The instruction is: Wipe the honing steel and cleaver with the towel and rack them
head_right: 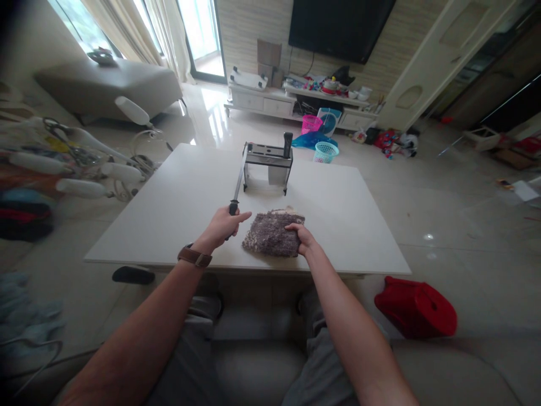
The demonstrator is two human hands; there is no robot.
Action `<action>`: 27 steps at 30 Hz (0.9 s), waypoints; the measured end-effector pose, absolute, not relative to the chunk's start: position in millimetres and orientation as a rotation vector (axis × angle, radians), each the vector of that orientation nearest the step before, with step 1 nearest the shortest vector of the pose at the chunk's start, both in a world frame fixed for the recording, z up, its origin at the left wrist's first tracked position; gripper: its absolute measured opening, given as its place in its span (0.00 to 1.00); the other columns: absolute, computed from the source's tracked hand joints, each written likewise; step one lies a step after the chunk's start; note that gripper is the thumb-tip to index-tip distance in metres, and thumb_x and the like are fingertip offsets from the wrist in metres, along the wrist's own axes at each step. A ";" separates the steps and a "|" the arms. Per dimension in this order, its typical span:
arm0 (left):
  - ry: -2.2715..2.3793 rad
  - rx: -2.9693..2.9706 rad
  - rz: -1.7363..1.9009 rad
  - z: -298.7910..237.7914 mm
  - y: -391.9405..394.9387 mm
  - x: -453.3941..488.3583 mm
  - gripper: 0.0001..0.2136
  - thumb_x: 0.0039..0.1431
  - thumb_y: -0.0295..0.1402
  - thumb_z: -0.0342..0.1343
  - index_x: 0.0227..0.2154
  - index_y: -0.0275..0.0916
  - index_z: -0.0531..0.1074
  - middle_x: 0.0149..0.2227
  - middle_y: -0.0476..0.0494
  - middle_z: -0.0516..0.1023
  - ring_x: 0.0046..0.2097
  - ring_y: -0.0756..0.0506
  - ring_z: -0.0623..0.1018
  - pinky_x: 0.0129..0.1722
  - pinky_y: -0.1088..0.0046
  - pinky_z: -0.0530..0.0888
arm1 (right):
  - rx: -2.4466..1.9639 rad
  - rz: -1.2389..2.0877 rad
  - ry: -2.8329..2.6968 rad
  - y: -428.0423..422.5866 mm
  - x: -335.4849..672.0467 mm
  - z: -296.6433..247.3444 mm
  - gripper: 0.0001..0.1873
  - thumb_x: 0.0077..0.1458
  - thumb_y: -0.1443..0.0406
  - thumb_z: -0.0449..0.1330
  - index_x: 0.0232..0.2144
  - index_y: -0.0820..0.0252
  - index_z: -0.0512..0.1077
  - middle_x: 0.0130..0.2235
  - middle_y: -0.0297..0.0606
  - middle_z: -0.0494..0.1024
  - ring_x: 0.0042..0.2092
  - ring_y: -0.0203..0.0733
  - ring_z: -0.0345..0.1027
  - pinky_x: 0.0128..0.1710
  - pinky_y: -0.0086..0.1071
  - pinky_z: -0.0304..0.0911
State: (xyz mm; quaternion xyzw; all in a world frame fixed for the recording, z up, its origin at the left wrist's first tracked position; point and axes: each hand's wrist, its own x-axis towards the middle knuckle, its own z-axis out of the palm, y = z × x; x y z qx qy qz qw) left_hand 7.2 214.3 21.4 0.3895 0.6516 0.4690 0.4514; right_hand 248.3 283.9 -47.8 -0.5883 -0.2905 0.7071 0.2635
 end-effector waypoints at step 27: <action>1.636 1.610 0.877 2.4 208.1 66.6 0.12 0.49 0.32 0.55 0.18 0.41 0.56 0.19 0.54 0.59 0.26 0.51 0.58 0.29 0.69 0.52 | -0.857 1.735 -0.567 272.1 255.8 42.2 0.18 0.48 0.59 0.68 0.43 0.53 0.75 0.41 0.37 0.86 0.53 0.54 0.79 0.54 0.51 0.77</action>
